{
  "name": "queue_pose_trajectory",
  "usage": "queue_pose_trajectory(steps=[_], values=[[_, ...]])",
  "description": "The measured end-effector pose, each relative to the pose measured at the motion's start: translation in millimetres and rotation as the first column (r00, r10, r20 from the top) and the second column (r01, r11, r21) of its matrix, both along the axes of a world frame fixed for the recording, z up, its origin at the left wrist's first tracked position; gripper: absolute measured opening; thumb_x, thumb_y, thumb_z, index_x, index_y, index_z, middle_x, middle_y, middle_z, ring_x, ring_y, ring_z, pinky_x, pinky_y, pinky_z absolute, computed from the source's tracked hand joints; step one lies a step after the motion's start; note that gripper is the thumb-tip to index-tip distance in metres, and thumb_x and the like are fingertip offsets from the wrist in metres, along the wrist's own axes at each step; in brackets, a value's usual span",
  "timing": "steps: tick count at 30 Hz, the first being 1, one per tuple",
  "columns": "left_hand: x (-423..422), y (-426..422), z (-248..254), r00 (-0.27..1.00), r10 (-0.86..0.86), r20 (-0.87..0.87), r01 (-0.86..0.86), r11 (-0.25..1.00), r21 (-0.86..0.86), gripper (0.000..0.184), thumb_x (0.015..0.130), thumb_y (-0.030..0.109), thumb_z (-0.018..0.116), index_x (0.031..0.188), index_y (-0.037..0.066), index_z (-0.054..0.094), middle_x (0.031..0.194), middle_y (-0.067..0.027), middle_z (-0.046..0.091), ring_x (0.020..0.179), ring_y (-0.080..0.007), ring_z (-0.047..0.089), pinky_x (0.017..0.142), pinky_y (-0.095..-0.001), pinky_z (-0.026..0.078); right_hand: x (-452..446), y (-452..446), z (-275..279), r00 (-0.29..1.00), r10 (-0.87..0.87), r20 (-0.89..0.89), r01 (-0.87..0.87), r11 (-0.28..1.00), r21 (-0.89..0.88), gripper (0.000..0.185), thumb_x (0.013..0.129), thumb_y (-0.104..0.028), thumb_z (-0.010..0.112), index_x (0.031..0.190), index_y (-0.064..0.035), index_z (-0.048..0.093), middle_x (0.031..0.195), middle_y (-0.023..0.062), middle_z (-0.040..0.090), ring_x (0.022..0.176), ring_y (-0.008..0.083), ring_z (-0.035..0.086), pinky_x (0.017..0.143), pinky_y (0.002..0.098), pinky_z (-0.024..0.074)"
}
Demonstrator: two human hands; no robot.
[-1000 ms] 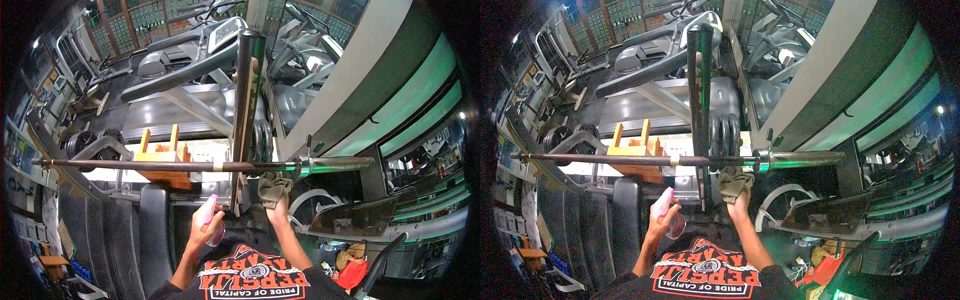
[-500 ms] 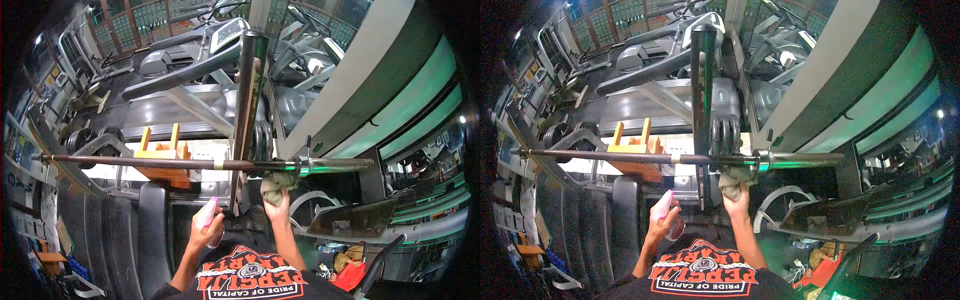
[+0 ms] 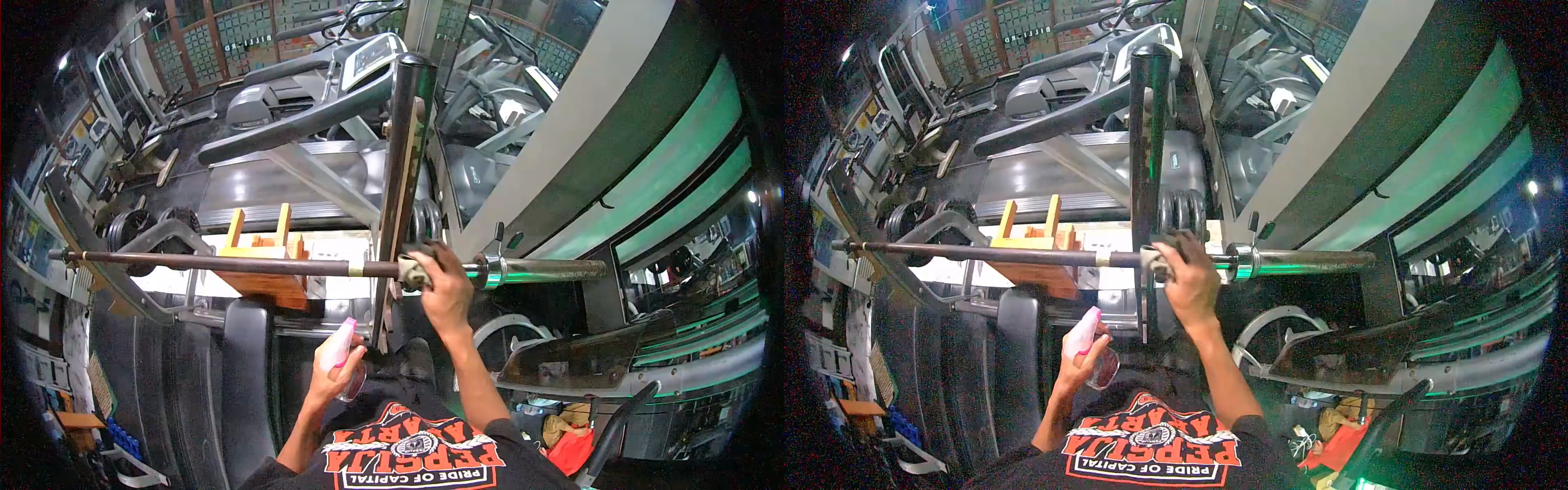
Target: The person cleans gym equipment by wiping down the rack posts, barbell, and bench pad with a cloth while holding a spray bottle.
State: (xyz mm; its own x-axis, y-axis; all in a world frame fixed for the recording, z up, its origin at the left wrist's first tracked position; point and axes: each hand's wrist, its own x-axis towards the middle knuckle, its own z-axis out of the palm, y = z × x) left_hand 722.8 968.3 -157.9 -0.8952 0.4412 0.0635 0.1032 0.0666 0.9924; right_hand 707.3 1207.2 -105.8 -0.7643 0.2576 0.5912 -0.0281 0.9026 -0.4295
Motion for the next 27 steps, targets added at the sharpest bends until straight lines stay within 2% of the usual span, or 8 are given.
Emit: queue_pose_trajectory(steps=[7, 9, 15, 17, 19, 21, 23, 27], values=[[2, -2, -2, 1.0, -0.004, 0.007, 0.003, 0.999, 0.036, 0.034, 0.087, 0.006, 0.066, 0.118, -0.005, 0.058, 0.094, -0.0102, 0.066, 0.082, -0.0158, 0.064, 0.076, -0.0283, 0.052, 11, -12, -16, 0.998, 0.047, -0.029, -0.043, 0.992, 0.115, 0.042, 0.07, 0.002, 0.063, 0.105, -0.0192, 0.069, 0.12, 0.0056, 0.062, 0.118, 0.0278, 0.054, 0.098, 0.0395, 0.0467], [6, -1, 8, 0.988, -0.004, 0.154, -0.015, 0.992, 0.128, 0.035, 0.087, 0.004, 0.064, 0.12, -0.005, 0.056, 0.093, -0.0101, 0.065, 0.082, -0.0151, 0.064, 0.074, -0.0276, 0.051, 24, -11, -20, 0.997, 0.069, -0.034, -0.065, 0.994, 0.087, 0.04, 0.072, 0.003, 0.061, 0.104, -0.0185, 0.07, 0.12, 0.0044, 0.063, 0.115, 0.0298, 0.058, 0.095, 0.0405, 0.0489], [1, 2, 29, 0.996, -0.095, -0.005, 0.095, 0.995, 0.014, 0.033, 0.088, 0.003, 0.062, 0.12, -0.005, 0.056, 0.091, -0.0098, 0.064, 0.076, -0.0133, 0.063, 0.068, -0.0266, 0.051, 46, 5, -12, 0.977, 0.117, -0.181, -0.183, 0.892, -0.413, 0.033, 0.077, 0.004, 0.055, 0.105, -0.0112, 0.065, 0.108, 0.0127, 0.067, 0.104, 0.031, 0.065, 0.089, 0.0394, 0.0516], [0, 6, 37, 0.994, -0.091, -0.052, 0.093, 0.995, 0.03, 0.032, 0.088, 0.002, 0.062, 0.119, -0.005, 0.056, 0.09, -0.0097, 0.064, 0.073, -0.013, 0.062, 0.066, -0.0266, 0.051, 39, 14, -7, 0.965, -0.035, -0.26, -0.111, 0.841, -0.529, 0.038, 0.077, 0.01, 0.048, 0.107, -0.0076, 0.063, 0.108, 0.0158, 0.067, 0.102, 0.0331, 0.065, 0.09, 0.0385, 0.0498], [-1, 9, 43, 0.991, -0.085, -0.103, 0.091, 0.995, 0.05, 0.031, 0.088, 0.001, 0.062, 0.118, -0.005, 0.056, 0.089, -0.0097, 0.064, 0.071, -0.0126, 0.062, 0.064, -0.0265, 0.051, 26, 17, 16, 0.94, -0.055, -0.336, -0.042, 0.961, -0.273, 0.041, 0.075, 0.011, 0.049, 0.109, -0.0083, 0.063, 0.115, 0.0171, 0.064, 0.105, 0.0352, 0.063, 0.091, 0.0395, 0.0493], [-1, 10, 47, 0.99, -0.132, -0.047, 0.134, 0.99, 0.034, 0.027, 0.088, 0.0, 0.061, 0.113, -0.005, 0.057, 0.087, -0.0097, 0.063, 0.069, -0.0129, 0.062, 0.063, -0.0268, 0.051, 17, 14, 17, 0.995, -0.044, -0.089, 0.023, 0.973, -0.229, 0.043, 0.075, 0.006, 0.053, 0.112, -0.0122, 0.065, 0.128, 0.0141, 0.057, 0.118, 0.0377, 0.054, 0.094, 0.0458, 0.0477], [2, 9, 55, 0.986, -0.148, -0.08, 0.151, 0.988, 0.024, 0.024, 0.087, 0.0, 0.061, 0.11, -0.005, 0.057, 0.087, -0.0099, 0.063, 0.069, -0.0128, 0.062, 0.063, -0.0267, 0.051, 3, 17, -8, 0.999, -0.02, 0.039, 0.016, 0.993, 0.115, 0.041, 0.075, 0.003, 0.055, 0.11, -0.0139, 0.067, 0.127, 0.0119, 0.056, 0.121, 0.0364, 0.051, 0.098, 0.0479, 0.0429], [8, 8, 38, 0.996, -0.07, 0.06, 0.056, 0.977, 0.205, 0.016, 0.087, -0.001, 0.061, 0.102, -0.005, 0.057, 0.085, -0.0099, 0.064, 0.066, -0.0125, 0.063, 0.062, -0.0262, 0.051, 11, 3, -15, 0.996, -0.084, -0.02, 0.086, 0.993, 0.082, 0.038, 0.073, 0.004, 0.057, 0.103, -0.0153, 0.067, 0.122, 0.0087, 0.058, 0.12, 0.0341, 0.051, 0.101, 0.0459, 0.0402]])
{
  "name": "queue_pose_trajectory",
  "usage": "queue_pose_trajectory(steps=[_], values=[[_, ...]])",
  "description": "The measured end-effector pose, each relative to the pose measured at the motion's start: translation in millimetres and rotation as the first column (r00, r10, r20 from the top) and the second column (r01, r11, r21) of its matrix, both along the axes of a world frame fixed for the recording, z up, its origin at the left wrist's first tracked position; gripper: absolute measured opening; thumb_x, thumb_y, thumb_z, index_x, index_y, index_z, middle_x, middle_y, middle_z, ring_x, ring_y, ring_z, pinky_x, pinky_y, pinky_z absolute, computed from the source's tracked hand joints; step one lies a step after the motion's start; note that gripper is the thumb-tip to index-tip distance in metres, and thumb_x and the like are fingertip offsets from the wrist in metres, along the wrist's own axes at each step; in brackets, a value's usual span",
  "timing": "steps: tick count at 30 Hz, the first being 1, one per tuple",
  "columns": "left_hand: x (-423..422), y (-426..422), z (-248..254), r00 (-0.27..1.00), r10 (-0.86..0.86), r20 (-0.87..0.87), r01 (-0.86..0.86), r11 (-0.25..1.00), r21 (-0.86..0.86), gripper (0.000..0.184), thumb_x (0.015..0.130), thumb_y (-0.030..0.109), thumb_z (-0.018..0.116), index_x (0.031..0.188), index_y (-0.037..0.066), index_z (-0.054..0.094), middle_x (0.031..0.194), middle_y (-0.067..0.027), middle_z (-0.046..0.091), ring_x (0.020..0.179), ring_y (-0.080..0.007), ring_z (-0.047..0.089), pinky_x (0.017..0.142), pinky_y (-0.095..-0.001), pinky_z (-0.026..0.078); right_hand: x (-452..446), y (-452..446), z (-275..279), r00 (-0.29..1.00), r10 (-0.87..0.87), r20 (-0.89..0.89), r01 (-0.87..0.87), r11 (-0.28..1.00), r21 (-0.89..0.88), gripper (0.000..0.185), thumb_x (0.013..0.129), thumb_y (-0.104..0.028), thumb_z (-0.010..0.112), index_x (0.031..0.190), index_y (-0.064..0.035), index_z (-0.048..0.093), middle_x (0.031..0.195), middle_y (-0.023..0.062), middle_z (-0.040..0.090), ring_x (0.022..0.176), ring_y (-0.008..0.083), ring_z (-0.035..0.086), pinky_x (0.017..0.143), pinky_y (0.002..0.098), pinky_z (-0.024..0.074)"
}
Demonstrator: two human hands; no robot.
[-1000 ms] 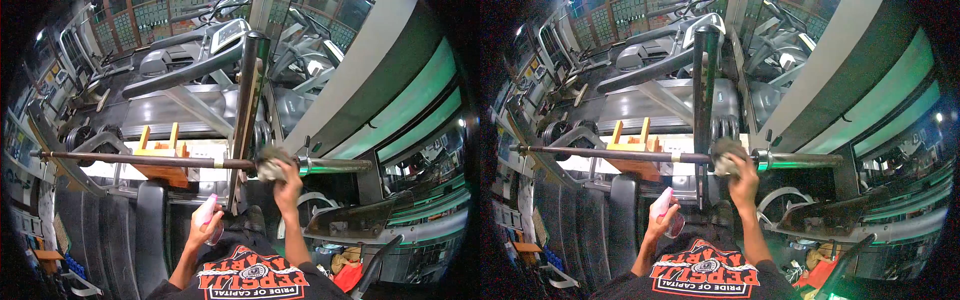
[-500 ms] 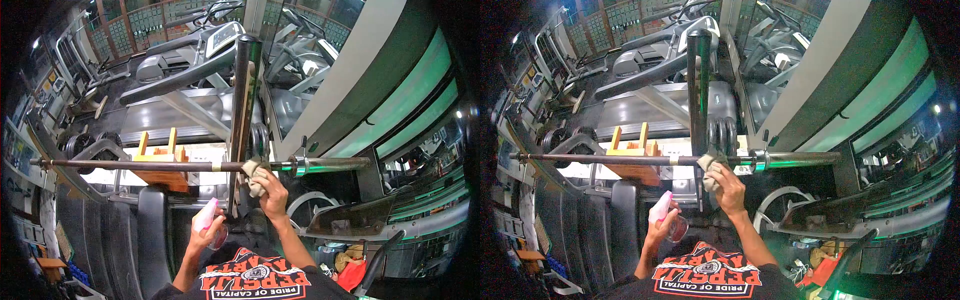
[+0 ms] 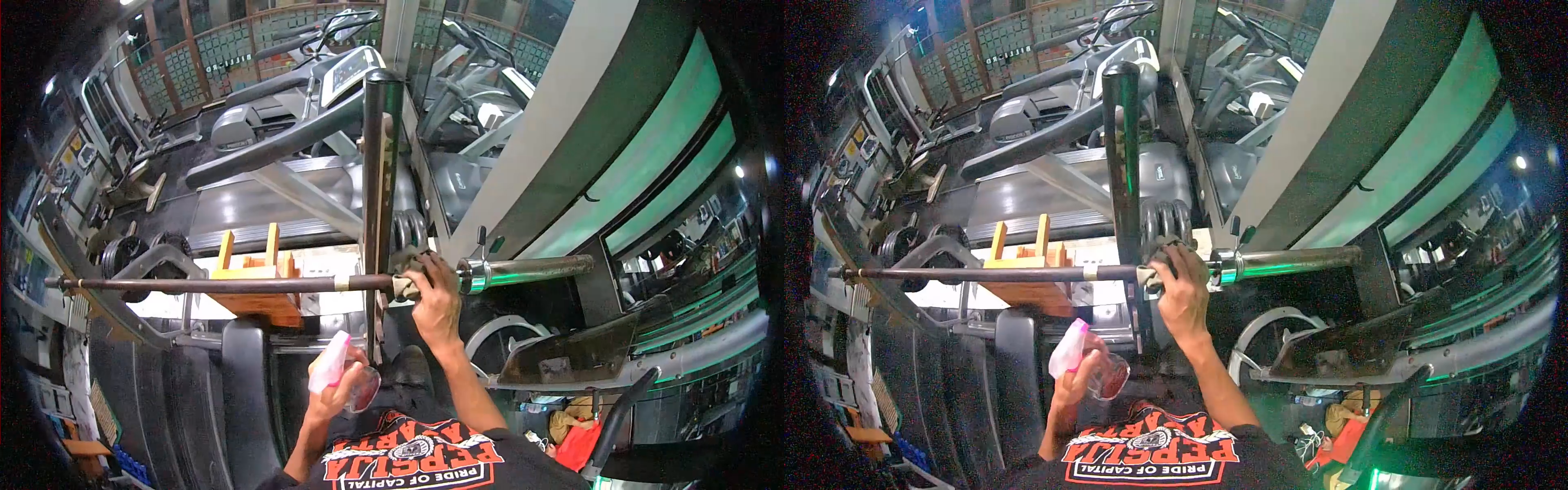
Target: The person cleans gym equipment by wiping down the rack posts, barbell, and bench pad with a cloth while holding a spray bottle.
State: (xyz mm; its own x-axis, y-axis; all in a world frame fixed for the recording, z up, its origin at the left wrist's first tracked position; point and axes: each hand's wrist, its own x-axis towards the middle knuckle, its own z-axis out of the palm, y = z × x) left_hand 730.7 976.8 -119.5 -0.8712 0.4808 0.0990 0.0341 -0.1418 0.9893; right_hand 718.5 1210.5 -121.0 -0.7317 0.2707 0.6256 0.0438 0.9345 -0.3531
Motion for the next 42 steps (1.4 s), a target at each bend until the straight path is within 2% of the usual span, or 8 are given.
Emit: queue_pose_trajectory(steps=[10, 16, 26, 30, 31, 32, 34, 42], values=[[-15, 9, 25, 0.943, -0.049, -0.329, -0.024, 0.977, -0.213, 0.02, 0.08, 0.0, 0.07, 0.097, -0.002, 0.059, 0.082, -0.0081, 0.065, 0.065, -0.0113, 0.063, 0.061, -0.0252, 0.051, 39, 16, 3, 0.962, 0.0, -0.274, -0.203, 0.672, -0.712, 0.043, 0.076, 0.016, 0.043, 0.108, -0.0058, 0.062, 0.108, 0.0079, 0.066, 0.098, 0.0125, 0.059, 0.088, 0.0284, 0.0464], [-17, 20, 35, 0.965, -0.117, -0.234, 0.045, 0.956, -0.291, 0.022, 0.079, 0.001, 0.071, 0.099, 0.0, 0.06, 0.081, -0.0052, 0.065, 0.068, -0.0107, 0.062, 0.063, -0.0253, 0.051, 1, 8, 3, 0.999, -0.003, 0.047, 0.001, 0.999, 0.041, 0.038, 0.068, 0.005, 0.062, 0.101, -0.0147, 0.069, 0.128, 0.0069, 0.057, 0.123, 0.0303, 0.05, 0.105, 0.0437, 0.0385], [-24, 54, 21, 0.924, -0.115, -0.364, 0.043, 0.979, -0.201, 0.018, 0.086, 0.004, 0.066, 0.101, 0.0, 0.06, 0.08, -0.0067, 0.064, 0.064, -0.0103, 0.06, 0.06, -0.0251, 0.049, 32, 25, 5, 0.979, 0.192, -0.073, -0.202, 0.961, -0.188, 0.043, 0.065, 0.011, 0.051, 0.101, -0.0107, 0.065, 0.115, 0.0111, 0.064, 0.115, 0.035, 0.056, 0.096, 0.0427, 0.0464], [-22, 73, 42, 0.976, -0.134, -0.174, 0.118, 0.988, -0.099, 0.019, 0.087, 0.008, 0.066, 0.101, -0.002, 0.058, 0.074, -0.0046, 0.062, 0.061, -0.0087, 0.058, 0.056, -0.0244, 0.047, 49, 50, 8, 0.95, 0.282, -0.134, -0.304, 0.734, -0.607, 0.04, 0.071, 0.011, 0.048, 0.105, -0.0046, 0.061, 0.107, 0.0146, 0.066, 0.104, 0.0311, 0.063, 0.093, 0.0356, 0.0481], [-21, 78, 42, 0.981, -0.154, -0.121, 0.145, 0.986, -0.08, 0.019, 0.088, 0.008, 0.066, 0.101, -0.002, 0.058, 0.074, -0.0048, 0.062, 0.061, -0.0086, 0.058, 0.056, -0.0245, 0.047, 53, 53, 11, 0.882, 0.32, -0.346, -0.46, 0.425, -0.78, 0.035, 0.077, 0.008, 0.047, 0.108, -0.0035, 0.059, 0.11, 0.0127, 0.064, 0.104, 0.0266, 0.062, 0.092, 0.0358, 0.0487], [-21, 84, 42, 0.983, -0.173, -0.066, 0.17, 0.984, -0.058, 0.018, 0.088, 0.008, 0.066, 0.101, -0.002, 0.058, 0.074, -0.005, 0.062, 0.061, -0.0085, 0.058, 0.055, -0.0245, 0.047, 58, 58, 12, 0.793, 0.269, -0.547, -0.58, 0.059, -0.812, 0.031, 0.083, 0.006, 0.047, 0.111, -0.0024, 0.057, 0.113, 0.0108, 0.062, 0.103, 0.0222, 0.061, 0.091, 0.036, 0.0492], [-23, 98, 41, 0.965, -0.197, -0.172, 0.179, 0.977, -0.115, 0.018, 0.088, 0.009, 0.065, 0.102, -0.001, 0.059, 0.074, -0.0049, 0.062, 0.061, -0.0086, 0.058, 0.055, -0.0243, 0.047, 68, 74, 14, 0.876, 0.135, -0.463, -0.481, 0.285, -0.829, 0.031, 0.096, -0.006, 0.044, 0.127, -0.0051, 0.048, 0.12, 0.0095, 0.057, 0.108, 0.0213, 0.059, 0.099, 0.0378, 0.0461], [-1, 148, 30, 0.95, -0.303, 0.073, 0.311, 0.91, -0.274, 0.02, 0.084, 0.016, 0.07, 0.096, 0.002, 0.064, 0.073, -0.0079, 0.063, 0.065, -0.0125, 0.061, 0.06, -0.028, 0.049, 91, 155, 25, 0.775, -0.526, -0.35, -0.322, 0.147, -0.935, 0.041, 0.1, -0.015, 0.042, 0.139, -0.005, 0.035, 0.134, 0.0137, 0.047, 0.118, 0.0247, 0.054, 0.1, 0.038, 0.0455]])
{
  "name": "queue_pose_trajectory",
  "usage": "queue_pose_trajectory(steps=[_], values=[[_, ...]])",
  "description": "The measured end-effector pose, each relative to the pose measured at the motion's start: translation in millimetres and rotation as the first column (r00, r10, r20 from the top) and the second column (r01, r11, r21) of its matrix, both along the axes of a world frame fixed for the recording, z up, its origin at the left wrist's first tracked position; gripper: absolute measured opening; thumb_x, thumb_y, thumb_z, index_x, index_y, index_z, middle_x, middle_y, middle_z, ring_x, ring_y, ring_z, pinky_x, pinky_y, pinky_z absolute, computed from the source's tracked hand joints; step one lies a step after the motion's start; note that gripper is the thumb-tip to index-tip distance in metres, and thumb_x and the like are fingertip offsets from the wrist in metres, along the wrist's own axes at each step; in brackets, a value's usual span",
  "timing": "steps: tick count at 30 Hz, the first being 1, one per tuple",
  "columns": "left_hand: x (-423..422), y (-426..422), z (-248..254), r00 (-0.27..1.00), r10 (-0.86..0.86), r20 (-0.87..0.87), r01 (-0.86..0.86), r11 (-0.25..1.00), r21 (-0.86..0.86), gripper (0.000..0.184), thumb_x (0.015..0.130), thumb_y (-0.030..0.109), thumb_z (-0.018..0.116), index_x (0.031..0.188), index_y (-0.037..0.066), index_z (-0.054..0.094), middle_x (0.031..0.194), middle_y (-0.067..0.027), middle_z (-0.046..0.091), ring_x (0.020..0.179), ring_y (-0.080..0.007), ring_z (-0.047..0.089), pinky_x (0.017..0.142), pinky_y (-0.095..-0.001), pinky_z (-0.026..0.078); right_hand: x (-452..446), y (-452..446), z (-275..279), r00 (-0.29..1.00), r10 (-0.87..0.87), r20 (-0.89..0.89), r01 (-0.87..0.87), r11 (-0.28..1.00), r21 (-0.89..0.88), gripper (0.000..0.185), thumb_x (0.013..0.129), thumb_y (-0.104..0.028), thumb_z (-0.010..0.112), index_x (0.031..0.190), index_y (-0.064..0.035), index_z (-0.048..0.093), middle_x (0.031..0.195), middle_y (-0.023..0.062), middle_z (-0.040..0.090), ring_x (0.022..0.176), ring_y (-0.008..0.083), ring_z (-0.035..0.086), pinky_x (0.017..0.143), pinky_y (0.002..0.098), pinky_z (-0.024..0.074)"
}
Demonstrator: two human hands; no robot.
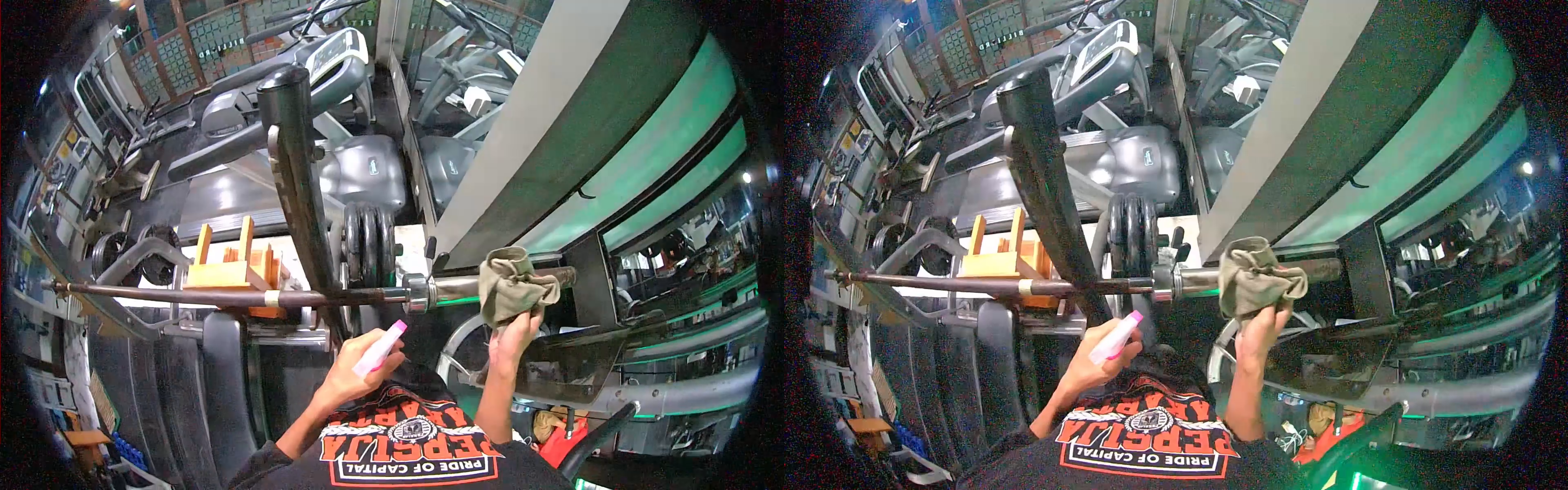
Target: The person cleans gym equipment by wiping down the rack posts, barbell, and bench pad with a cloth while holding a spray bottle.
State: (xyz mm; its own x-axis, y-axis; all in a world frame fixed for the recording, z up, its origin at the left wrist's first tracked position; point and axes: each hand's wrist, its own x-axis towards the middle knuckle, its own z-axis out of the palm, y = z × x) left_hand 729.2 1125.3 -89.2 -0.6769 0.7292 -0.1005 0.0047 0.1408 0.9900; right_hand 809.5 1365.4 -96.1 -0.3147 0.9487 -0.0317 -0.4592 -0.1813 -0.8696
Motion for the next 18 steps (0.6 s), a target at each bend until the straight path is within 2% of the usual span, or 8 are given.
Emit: queue_pose_trajectory(steps=[1, 4, 6, 7, 10, 11, 13, 18], values=[[3, 6, 0, 1.0, 0.005, -0.019, -0.006, 1.0, -0.005, 0.02, 0.084, 0.016, 0.07, 0.096, 0.001, 0.064, 0.074, -0.0093, 0.064, 0.066, -0.0141, 0.062, 0.06, -0.0285, 0.049, 6, 14, -9, 0.998, -0.005, 0.057, 0.001, 0.998, 0.067, 0.042, 0.1, -0.016, 0.043, 0.14, -0.0046, 0.034, 0.135, 0.014, 0.047, 0.118, 0.0252, 0.054, 0.099, 0.0378, 0.0459], [9, 22, 6, 0.998, 0.003, -0.067, -0.007, 0.998, -0.069, 0.02, 0.084, 0.017, 0.07, 0.094, 0.001, 0.064, 0.076, -0.0132, 0.065, 0.066, -0.0207, 0.066, 0.062, -0.0305, 0.051, 9, 19, 5, 0.987, -0.105, 0.122, 0.114, 0.991, -0.068, 0.042, 0.1, -0.017, 0.042, 0.139, -0.0044, 0.037, 0.135, 0.0131, 0.048, 0.118, 0.0252, 0.054, 0.099, 0.0385, 0.0458], [15, 32, 5, 0.984, 0.023, -0.177, -0.029, 0.999, -0.03, 0.019, 0.084, 0.016, 0.069, 0.094, 0.001, 0.064, 0.076, -0.0136, 0.065, 0.066, -0.0236, 0.066, 0.062, -0.032, 0.051, 16, 33, -7, 0.989, -0.085, 0.123, 0.091, 0.995, -0.047, 0.041, 0.1, -0.017, 0.042, 0.139, -0.0041, 0.037, 0.135, 0.0129, 0.048, 0.119, 0.025, 0.053, 0.1, 0.0391, 0.0448], [17, 36, 3, 0.984, 0.027, -0.178, -0.033, 0.999, -0.034, 0.019, 0.084, 0.016, 0.069, 0.094, 0.001, 0.064, 0.076, -0.0136, 0.065, 0.066, -0.0236, 0.066, 0.062, -0.032, 0.051, 18, 37, -10, 0.985, -0.101, 0.144, 0.109, 0.993, -0.048, 0.042, 0.1, -0.017, 0.042, 0.14, -0.004, 0.037, 0.135, 0.013, 0.047, 0.12, 0.0252, 0.053, 0.1, 0.0392, 0.0441], [20, 50, -2, 0.981, 0.064, -0.184, -0.07, 0.997, -0.026, 0.016, 0.085, 0.016, 0.067, 0.09, 0.002, 0.063, 0.068, -0.0089, 0.062, 0.06, -0.0146, 0.059, 0.058, -0.0305, 0.048, 22, 48, -13, 0.98, -0.118, 0.161, 0.125, 0.992, -0.035, 0.044, 0.1, -0.017, 0.042, 0.141, -0.0039, 0.035, 0.136, 0.0135, 0.046, 0.121, 0.026, 0.052, 0.102, 0.0392, 0.0426], [21, 55, -2, 0.98, 0.066, -0.186, -0.072, 0.997, -0.026, 0.016, 0.085, 0.016, 0.067, 0.09, 0.002, 0.063, 0.068, -0.0089, 0.062, 0.06, -0.0146, 0.059, 0.058, -0.0305, 0.048, 24, 52, -14, 0.981, -0.125, 0.151, 0.129, 0.991, -0.017, 0.044, 0.099, -0.016, 0.042, 0.141, -0.0038, 0.035, 0.137, 0.0137, 0.046, 0.121, 0.0262, 0.051, 0.102, 0.0393, 0.0424], [22, 62, -2, 0.971, 0.07, -0.229, -0.084, 0.995, -0.051, 0.015, 0.087, 0.016, 0.066, 0.089, 0.001, 0.062, 0.072, -0.0128, 0.063, 0.063, -0.0244, 0.064, 0.06, -0.0339, 0.05, 30, 59, -24, 0.979, -0.12, 0.164, 0.127, 0.991, -0.034, 0.045, 0.098, -0.014, 0.041, 0.141, -0.0034, 0.035, 0.138, 0.0145, 0.045, 0.122, 0.0273, 0.05, 0.102, 0.0397, 0.0421], [26, 72, -11, 0.974, 0.137, -0.178, -0.149, 0.987, -0.054, 0.015, 0.088, 0.017, 0.066, 0.089, 0.002, 0.061, 0.068, -0.0103, 0.061, 0.061, -0.0197, 0.062, 0.059, -0.0321, 0.049, 33, 59, -34, 0.978, -0.072, 0.195, 0.061, 0.996, 0.064, 0.045, 0.097, -0.013, 0.041, 0.14, -0.0024, 0.036, 0.138, 0.0153, 0.045, 0.123, 0.0273, 0.05, 0.103, 0.0398, 0.0415]])
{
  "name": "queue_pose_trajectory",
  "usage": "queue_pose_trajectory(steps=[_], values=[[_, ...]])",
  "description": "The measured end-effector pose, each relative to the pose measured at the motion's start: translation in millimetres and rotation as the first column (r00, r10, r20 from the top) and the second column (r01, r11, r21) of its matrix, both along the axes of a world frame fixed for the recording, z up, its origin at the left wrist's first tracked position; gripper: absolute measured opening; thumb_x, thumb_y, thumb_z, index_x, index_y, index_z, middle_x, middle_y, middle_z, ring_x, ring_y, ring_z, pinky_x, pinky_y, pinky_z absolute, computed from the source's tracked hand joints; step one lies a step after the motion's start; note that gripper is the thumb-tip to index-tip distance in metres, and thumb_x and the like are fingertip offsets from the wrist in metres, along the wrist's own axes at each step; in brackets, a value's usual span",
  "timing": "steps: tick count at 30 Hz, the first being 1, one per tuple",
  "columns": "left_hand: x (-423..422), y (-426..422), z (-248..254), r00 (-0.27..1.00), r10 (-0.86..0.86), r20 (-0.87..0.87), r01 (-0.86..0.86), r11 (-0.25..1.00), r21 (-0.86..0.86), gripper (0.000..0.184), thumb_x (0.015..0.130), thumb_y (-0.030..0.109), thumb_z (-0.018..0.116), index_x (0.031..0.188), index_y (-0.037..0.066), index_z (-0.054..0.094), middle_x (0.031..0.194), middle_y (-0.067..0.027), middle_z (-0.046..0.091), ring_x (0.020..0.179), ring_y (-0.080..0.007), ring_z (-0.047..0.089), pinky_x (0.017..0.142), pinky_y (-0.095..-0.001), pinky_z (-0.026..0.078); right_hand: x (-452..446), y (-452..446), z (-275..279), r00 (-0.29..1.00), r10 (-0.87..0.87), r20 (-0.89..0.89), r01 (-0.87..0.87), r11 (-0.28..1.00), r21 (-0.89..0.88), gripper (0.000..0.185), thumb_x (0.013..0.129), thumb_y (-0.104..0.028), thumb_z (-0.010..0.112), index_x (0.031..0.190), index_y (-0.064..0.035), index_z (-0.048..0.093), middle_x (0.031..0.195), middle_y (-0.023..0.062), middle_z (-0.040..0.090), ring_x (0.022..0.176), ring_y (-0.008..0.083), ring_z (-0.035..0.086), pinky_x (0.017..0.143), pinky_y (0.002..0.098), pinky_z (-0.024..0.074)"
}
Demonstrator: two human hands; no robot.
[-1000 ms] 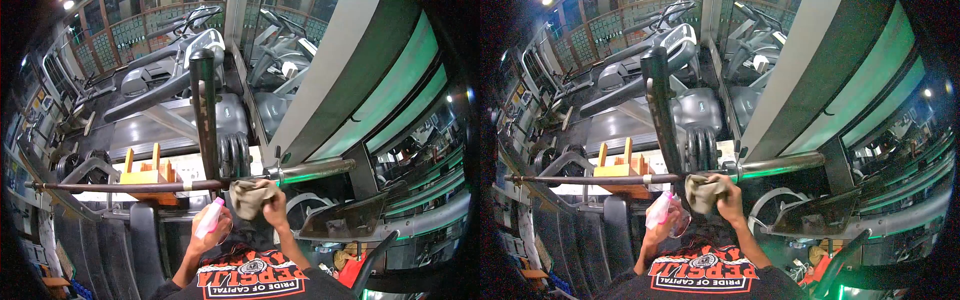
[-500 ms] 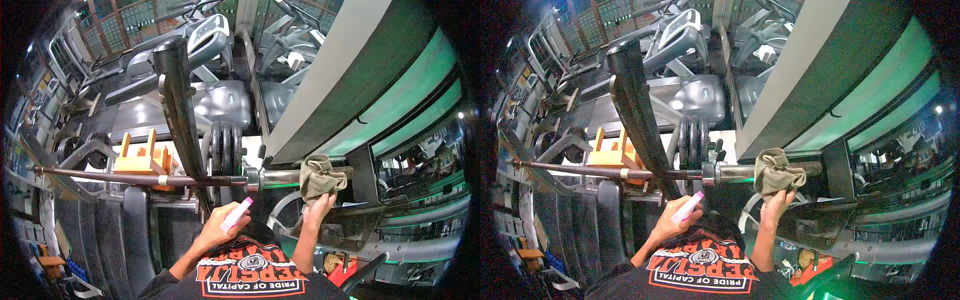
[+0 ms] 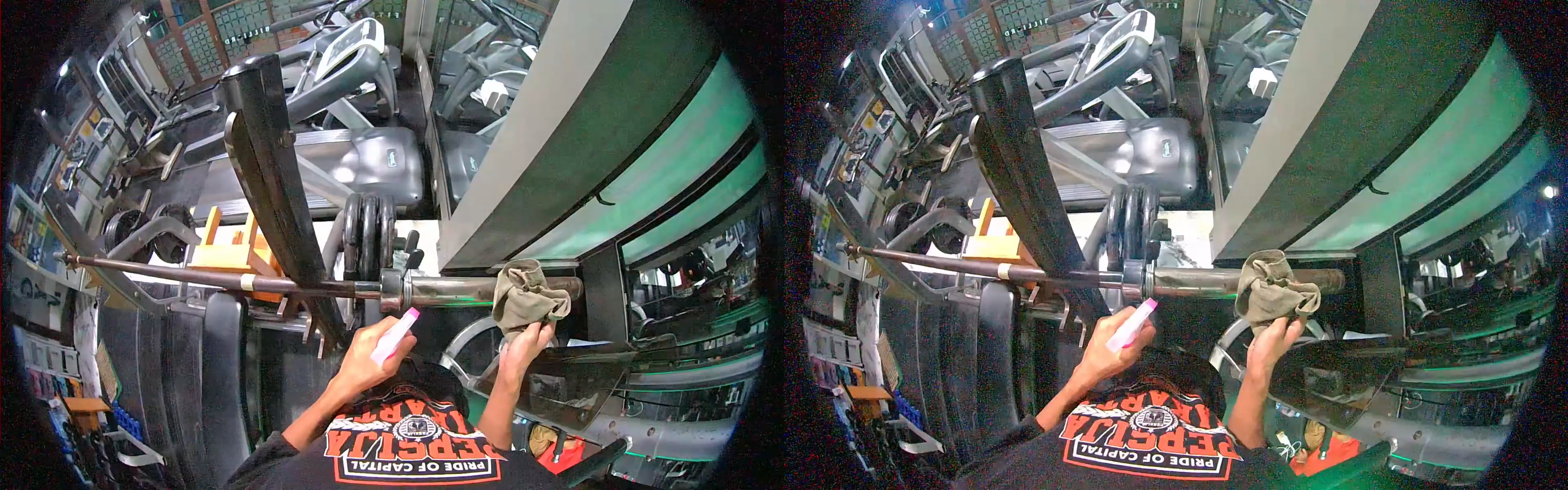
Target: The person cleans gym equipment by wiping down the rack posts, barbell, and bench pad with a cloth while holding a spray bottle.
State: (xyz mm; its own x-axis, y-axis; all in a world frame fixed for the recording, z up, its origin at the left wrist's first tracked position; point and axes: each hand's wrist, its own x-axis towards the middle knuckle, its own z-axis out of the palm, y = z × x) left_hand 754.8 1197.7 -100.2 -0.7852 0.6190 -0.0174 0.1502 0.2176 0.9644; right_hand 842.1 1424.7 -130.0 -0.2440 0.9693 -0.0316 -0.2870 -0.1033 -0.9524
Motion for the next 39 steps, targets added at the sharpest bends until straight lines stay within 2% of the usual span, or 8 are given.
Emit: queue_pose_trajectory(steps=[4, 6, 8, 11, 18, 28, 32, 39], values=[[2, 5, -3, 0.998, 0.036, -0.048, -0.036, 0.999, -0.006, 0.015, 0.088, 0.016, 0.065, 0.09, 0.002, 0.061, 0.067, -0.0084, 0.06, 0.061, -0.0159, 0.06, 0.059, -0.0304, 0.048, -7, -18, 5, 0.996, 0.091, 0.025, -0.094, 0.985, 0.143, 0.042, 0.095, -0.01, 0.041, 0.136, 0.0014, 0.042, 0.138, 0.0158, 0.046, 0.123, 0.026, 0.05, 0.104, 0.0385, 0.0399], [4, 5, -6, 0.998, 0.058, -0.011, -0.057, 0.998, 0.01, 0.014, 0.088, 0.016, 0.065, 0.09, 0.002, 0.061, 0.066, -0.0072, 0.059, 0.06, -0.0146, 0.059, 0.058, -0.0296, 0.047, -15, -17, 9, 0.962, 0.04, 0.272, -0.22, 0.706, 0.674, 0.045, 0.087, 0.0, 0.04, 0.132, 0.0031, 0.047, 0.137, 0.0176, 0.049, 0.124, 0.0273, 0.05, 0.105, 0.0376, 0.0405], [6, 3, -10, 0.996, 0.085, 0.029, -0.086, 0.996, 0.025, 0.014, 0.088, 0.015, 0.066, 0.09, 0.002, 0.062, 0.066, -0.006, 0.059, 0.06, -0.0134, 0.059, 0.057, -0.0287, 0.047, -35, -40, 22, 0.973, 0.138, 0.186, -0.231, 0.615, 0.754, 0.026, 0.087, -0.006, 0.052, 0.112, -0.0066, 0.06, 0.136, 0.0195, 0.05, 0.127, 0.036, 0.046, 0.105, 0.0445, 0.0379], [11, -6, -15, 0.965, 0.259, 0.027, -0.26, 0.95, 0.174, 0.014, 0.089, 0.014, 0.064, 0.09, 0.001, 0.06, 0.064, -0.0025, 0.058, 0.053, -0.0097, 0.055, 0.05, -0.0251, 0.045, -53, -65, 26, 0.757, 0.18, 0.629, -0.654, 0.183, 0.734, 0.034, 0.081, -0.018, 0.065, 0.114, -0.0183, 0.063, 0.133, 0.0144, 0.052, 0.123, 0.0344, 0.048, 0.105, 0.0465, 0.0369], [7, -17, -19, 0.953, 0.291, 0.081, -0.3, 0.944, 0.136, 0.01, 0.088, 0.006, 0.062, 0.093, -0.001, 0.057, 0.062, -0.0033, 0.057, 0.05, -0.0092, 0.055, 0.046, -0.0244, 0.043, -47, -60, 12, 0.781, -0.011, 0.624, -0.621, 0.076, 0.78, 0.038, 0.079, -0.004, 0.061, 0.114, -0.0186, 0.065, 0.126, 0.0096, 0.054, 0.12, 0.0296, 0.049, 0.103, 0.0402, 0.0407], [1, -7, -17, 0.968, 0.217, -0.127, -0.206, 0.974, 0.099, 0.009, 0.088, 0.007, 0.061, 0.09, -0.001, 0.059, 0.059, -0.0033, 0.059, 0.051, -0.0087, 0.058, 0.049, -0.0236, 0.045, 9, 69, 20, 0.577, -0.539, 0.613, -0.36, 0.506, 0.784, 0.055, 0.066, 0.013, 0.053, 0.112, -0.0139, 0.065, 0.125, 0.0092, 0.054, 0.119, 0.0315, 0.049, 0.1, 0.0455, 0.039], [5, -9, -18, 0.968, 0.242, -0.062, -0.232, 0.964, 0.131, 0.009, 0.087, 0.006, 0.062, 0.09, -0.002, 0.059, 0.061, -0.0047, 0.06, 0.052, -0.0094, 0.058, 0.049, -0.0243, 0.045, 0, 54, 18, 0.602, -0.478, 0.64, -0.327, 0.583, 0.744, 0.056, 0.065, 0.01, 0.058, 0.113, -0.0175, 0.066, 0.116, 0.0089, 0.053, 0.112, 0.0323, 0.048, 0.098, 0.0455, 0.0396], [5, -16, -47, 0.948, 0.318, 0.0, -0.314, 0.936, 0.157, 0.011, 0.081, 0.003, 0.062, 0.09, -0.003, 0.062, 0.072, -0.0078, 0.063, 0.062, -0.0138, 0.06, 0.058, -0.0268, 0.049, -37, -60, 25, 0.758, -0.011, 0.652, -0.628, 0.258, 0.734, 0.051, 0.068, 0.003, 0.065, 0.113, -0.0227, 0.068, 0.109, 0.0056, 0.055, 0.104, 0.0283, 0.048, 0.092, 0.0383, 0.0442]])
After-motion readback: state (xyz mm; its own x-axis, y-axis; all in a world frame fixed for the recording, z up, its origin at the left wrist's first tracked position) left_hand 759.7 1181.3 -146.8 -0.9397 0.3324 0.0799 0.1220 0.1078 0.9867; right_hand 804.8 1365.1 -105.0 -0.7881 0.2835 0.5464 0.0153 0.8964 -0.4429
